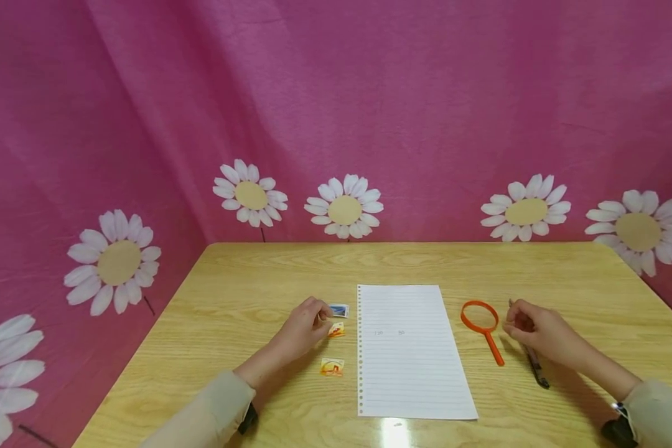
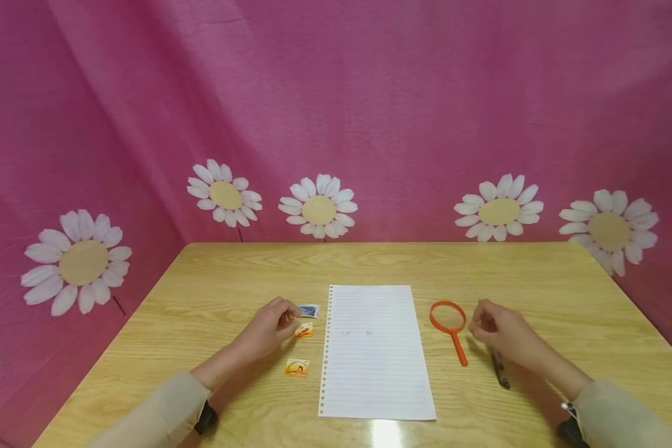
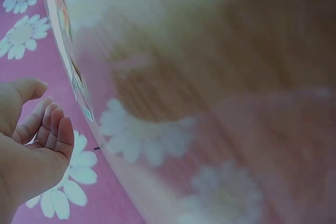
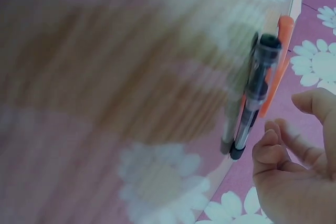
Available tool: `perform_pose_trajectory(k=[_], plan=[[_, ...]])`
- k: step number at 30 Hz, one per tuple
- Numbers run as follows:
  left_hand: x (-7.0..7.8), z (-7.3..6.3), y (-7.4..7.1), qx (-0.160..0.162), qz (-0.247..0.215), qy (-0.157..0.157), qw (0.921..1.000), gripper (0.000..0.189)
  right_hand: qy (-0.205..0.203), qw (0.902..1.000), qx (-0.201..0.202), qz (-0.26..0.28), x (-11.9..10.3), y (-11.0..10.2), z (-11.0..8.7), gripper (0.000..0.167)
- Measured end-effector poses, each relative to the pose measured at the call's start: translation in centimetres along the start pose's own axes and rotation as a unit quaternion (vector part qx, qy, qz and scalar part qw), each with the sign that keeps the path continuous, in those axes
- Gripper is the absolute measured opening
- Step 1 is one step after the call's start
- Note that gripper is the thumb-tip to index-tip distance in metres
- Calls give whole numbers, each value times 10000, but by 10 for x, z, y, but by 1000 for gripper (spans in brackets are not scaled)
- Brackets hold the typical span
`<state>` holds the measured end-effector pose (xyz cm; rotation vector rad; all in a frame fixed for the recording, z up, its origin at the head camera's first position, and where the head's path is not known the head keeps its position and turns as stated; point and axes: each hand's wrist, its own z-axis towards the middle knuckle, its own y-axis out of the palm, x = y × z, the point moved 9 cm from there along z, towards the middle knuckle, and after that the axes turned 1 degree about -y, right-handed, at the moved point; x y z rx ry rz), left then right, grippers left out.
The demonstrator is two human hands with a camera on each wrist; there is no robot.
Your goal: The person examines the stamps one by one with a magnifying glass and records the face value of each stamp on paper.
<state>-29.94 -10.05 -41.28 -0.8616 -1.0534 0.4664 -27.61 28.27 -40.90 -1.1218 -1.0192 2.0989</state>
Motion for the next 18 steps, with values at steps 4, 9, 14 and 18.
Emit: perform_pose_trajectory(k=[4,9,14,18], plan=[[-6,5,-2,-11,-75,-164,9998,9,142,9998,-130,76,-2,4,-3,19],[-13,12,-4,20,-122,-229,9997,8,81,9992,-326,222,-10,9,-7,19],[-21,19,-5,41,-118,-393,9991,7,113,9964,-663,507,-17,17,-10,17],[-24,22,-4,-49,-125,-455,9989,8,96,9946,-829,621,-22,20,-13,16]])
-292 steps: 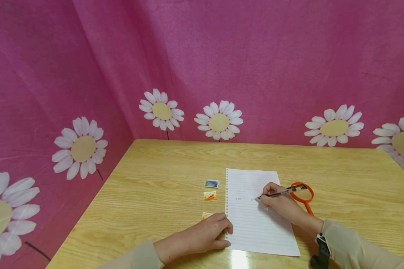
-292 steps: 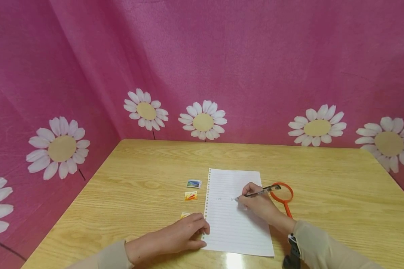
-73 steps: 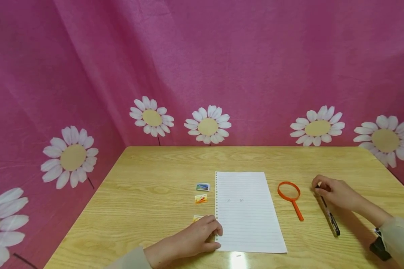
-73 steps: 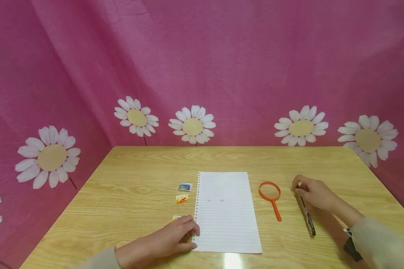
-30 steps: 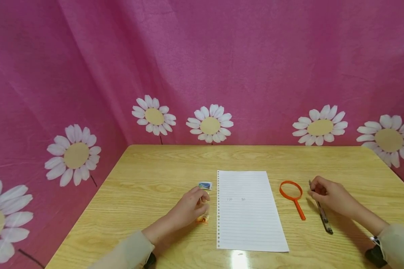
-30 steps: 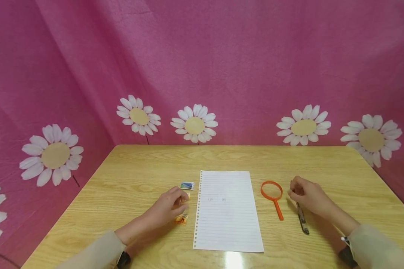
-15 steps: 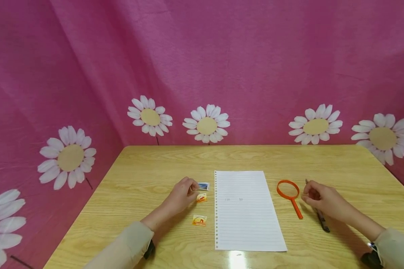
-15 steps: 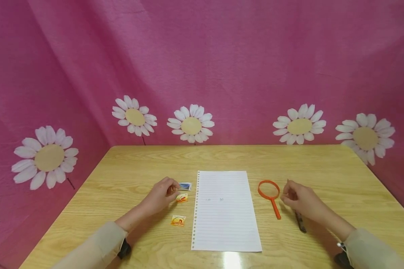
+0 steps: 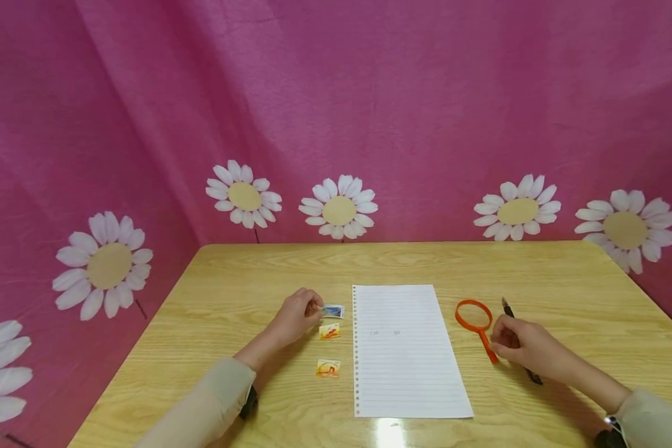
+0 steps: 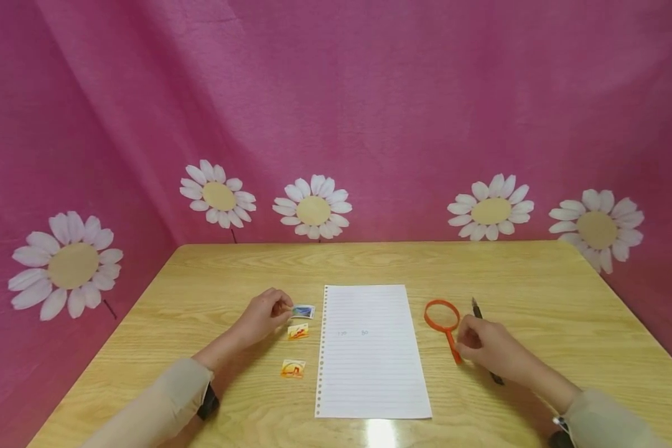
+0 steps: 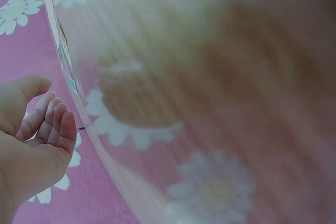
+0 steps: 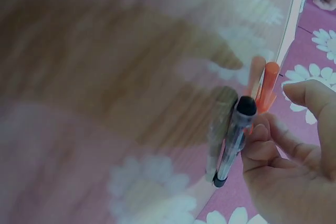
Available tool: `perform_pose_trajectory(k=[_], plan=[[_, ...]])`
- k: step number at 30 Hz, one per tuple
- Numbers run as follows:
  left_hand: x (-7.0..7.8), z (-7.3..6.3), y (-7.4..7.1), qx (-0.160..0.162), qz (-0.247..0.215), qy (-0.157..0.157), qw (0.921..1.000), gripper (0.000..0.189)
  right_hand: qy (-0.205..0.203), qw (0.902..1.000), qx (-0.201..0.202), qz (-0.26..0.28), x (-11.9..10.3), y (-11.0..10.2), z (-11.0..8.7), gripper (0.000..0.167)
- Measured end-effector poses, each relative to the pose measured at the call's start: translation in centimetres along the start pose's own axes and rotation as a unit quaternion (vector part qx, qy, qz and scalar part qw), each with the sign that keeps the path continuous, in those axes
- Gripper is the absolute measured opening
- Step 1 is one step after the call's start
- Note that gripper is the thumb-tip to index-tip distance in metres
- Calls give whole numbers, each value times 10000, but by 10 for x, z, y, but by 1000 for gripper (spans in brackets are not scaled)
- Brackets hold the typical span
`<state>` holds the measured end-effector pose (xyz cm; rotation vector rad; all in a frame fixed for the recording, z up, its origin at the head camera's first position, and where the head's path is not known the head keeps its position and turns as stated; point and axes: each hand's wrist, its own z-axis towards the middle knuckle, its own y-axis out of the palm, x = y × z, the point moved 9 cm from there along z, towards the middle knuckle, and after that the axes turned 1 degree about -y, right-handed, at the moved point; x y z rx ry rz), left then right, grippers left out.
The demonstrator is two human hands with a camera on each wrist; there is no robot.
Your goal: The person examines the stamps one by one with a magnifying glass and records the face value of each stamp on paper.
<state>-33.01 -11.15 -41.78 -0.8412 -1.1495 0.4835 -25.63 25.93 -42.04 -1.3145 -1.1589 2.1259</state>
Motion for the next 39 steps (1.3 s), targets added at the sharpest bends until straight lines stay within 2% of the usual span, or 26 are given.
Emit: perform_pose_trajectory(k=[11,17,24,39], plan=[[-6,8,8,-283,50,13,9996,9,228,9993,-174,-259,-3,10,1,19],[-6,8,12,-451,133,60,9989,8,737,9965,-283,-259,0,14,1,19],[-6,12,13,-542,130,0,9984,8,1497,9875,-298,-389,8,12,2,18],[-6,12,15,-578,156,19,9982,7,1996,9791,-236,-304,17,9,3,17]])
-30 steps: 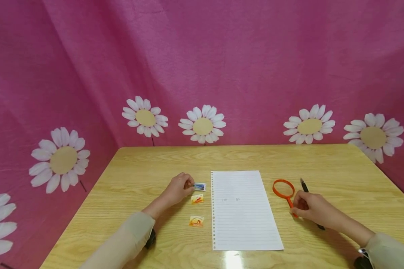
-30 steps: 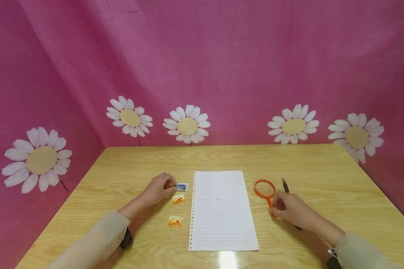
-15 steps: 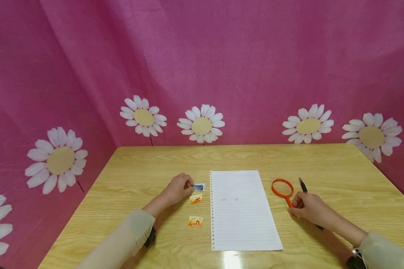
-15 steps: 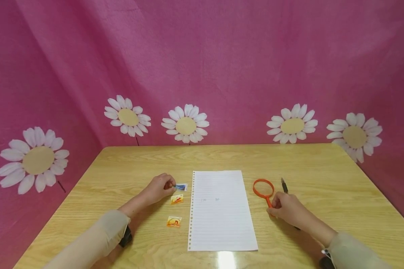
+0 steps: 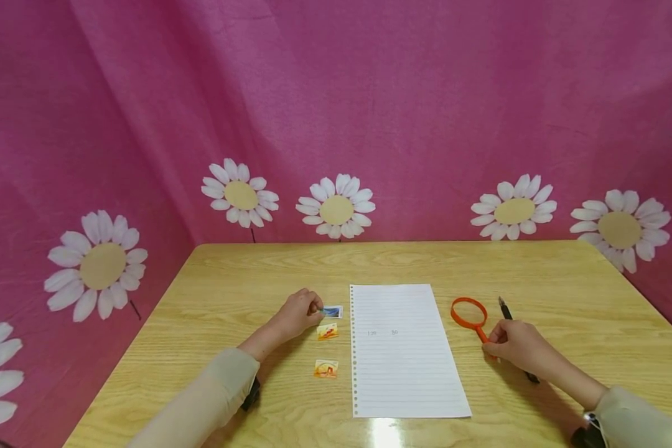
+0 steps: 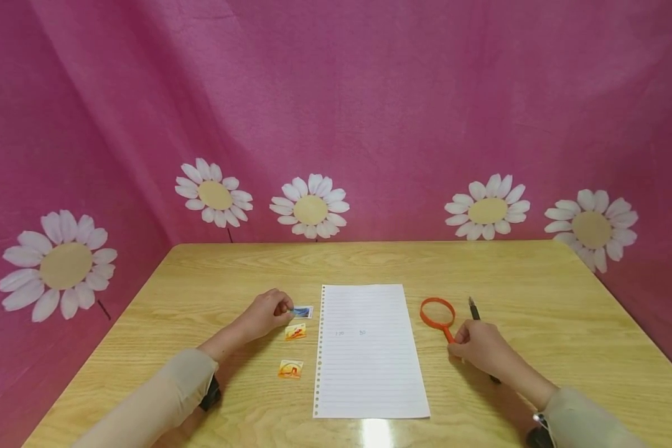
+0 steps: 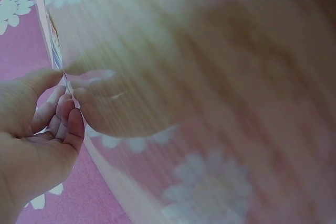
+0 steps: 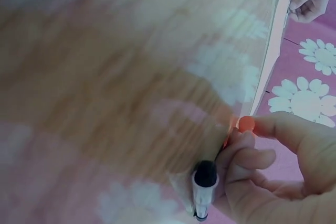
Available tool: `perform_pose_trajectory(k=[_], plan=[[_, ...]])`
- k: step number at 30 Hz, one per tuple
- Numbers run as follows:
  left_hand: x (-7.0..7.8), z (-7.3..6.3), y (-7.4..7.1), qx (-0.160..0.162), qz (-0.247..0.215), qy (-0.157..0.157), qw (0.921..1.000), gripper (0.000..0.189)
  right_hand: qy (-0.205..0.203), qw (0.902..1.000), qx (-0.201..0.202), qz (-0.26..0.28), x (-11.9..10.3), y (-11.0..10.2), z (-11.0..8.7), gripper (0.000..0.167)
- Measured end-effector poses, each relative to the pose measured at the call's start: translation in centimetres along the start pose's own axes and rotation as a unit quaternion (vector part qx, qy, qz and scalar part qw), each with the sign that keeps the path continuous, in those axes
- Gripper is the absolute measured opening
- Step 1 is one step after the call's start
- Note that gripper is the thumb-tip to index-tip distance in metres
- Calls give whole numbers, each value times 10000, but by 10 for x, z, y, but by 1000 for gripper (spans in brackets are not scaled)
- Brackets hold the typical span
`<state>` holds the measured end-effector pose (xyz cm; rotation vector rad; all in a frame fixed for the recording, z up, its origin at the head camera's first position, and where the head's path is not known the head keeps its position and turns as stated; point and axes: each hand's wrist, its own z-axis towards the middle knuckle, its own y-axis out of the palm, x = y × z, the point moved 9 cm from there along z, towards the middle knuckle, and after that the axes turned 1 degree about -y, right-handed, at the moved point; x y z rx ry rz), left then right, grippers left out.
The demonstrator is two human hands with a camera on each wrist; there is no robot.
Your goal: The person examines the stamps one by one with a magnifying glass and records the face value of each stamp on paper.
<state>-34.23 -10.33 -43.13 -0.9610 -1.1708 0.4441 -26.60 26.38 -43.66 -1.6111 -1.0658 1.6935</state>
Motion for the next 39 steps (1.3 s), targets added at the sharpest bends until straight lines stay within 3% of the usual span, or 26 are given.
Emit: perform_pose_trajectory(k=[18,39], plan=[[-1,-2,-2,-62,-91,42,9999,7,-182,9997,170,-29,0,-7,-3,11],[-1,0,-1,29,-17,91,10000,8,-916,9928,755,-164,-13,-19,5,14]])
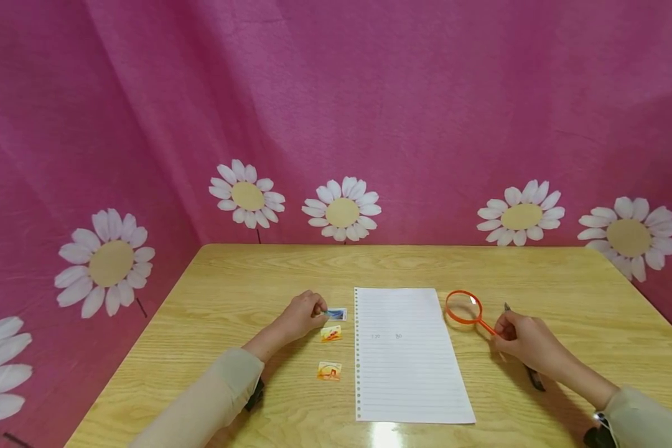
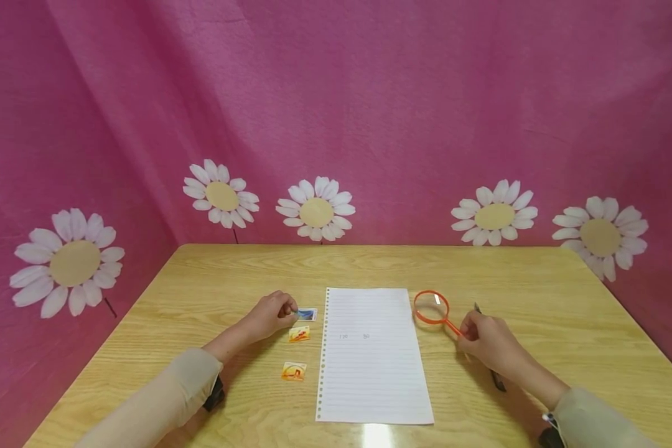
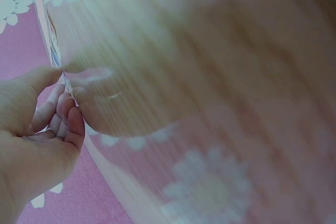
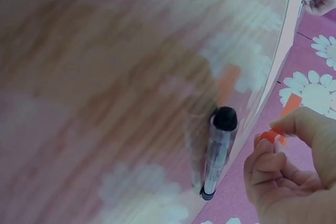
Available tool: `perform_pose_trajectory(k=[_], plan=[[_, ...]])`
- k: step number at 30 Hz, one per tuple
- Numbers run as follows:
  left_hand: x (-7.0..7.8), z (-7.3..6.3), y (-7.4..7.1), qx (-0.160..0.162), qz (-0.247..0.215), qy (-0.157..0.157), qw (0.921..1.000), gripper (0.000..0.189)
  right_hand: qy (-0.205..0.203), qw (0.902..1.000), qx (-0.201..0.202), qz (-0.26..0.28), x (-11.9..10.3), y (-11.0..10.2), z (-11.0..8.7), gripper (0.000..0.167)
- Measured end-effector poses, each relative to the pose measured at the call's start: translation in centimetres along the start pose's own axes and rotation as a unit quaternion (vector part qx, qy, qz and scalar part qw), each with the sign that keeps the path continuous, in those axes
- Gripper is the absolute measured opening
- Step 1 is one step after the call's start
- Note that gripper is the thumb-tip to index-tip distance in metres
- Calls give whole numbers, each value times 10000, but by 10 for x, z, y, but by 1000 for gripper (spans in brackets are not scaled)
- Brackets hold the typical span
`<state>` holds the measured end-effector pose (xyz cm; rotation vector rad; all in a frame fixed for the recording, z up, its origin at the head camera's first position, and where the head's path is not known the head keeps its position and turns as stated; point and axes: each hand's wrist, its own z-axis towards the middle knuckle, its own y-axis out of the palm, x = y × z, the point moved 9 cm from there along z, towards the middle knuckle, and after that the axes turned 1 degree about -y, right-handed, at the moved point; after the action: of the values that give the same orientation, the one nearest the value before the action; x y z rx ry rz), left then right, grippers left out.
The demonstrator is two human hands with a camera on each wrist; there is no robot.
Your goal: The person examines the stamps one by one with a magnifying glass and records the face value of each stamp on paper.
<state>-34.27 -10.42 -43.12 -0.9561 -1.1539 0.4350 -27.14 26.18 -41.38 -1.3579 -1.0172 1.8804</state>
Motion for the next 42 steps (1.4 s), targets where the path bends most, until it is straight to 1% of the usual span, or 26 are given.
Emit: perform_pose_trajectory(k=[6,10,17,24,34,40,42], plan=[[-1,0,0,-29,-37,-40,10000,8,-210,9996,161,-68,-7,-2,3,14],[-2,0,0,-37,-58,-78,9999,8,-436,9988,233,-46,-12,-2,5,17],[-2,0,-1,-67,-118,-114,9998,7,-984,9938,501,78,-20,-2,8,21],[-1,0,0,-88,-142,-121,9998,7,-1263,9899,621,160,-27,-2,11,24],[-3,2,2,-88,-54,-101,9999,7,-1702,9829,651,275,-41,1,17,25],[-4,1,2,-78,-22,-118,9999,7,-1872,9796,675,279,-52,6,22,25],[-4,1,1,-79,-20,-133,9999,7,-1878,9797,619,322,-55,9,24,25]])
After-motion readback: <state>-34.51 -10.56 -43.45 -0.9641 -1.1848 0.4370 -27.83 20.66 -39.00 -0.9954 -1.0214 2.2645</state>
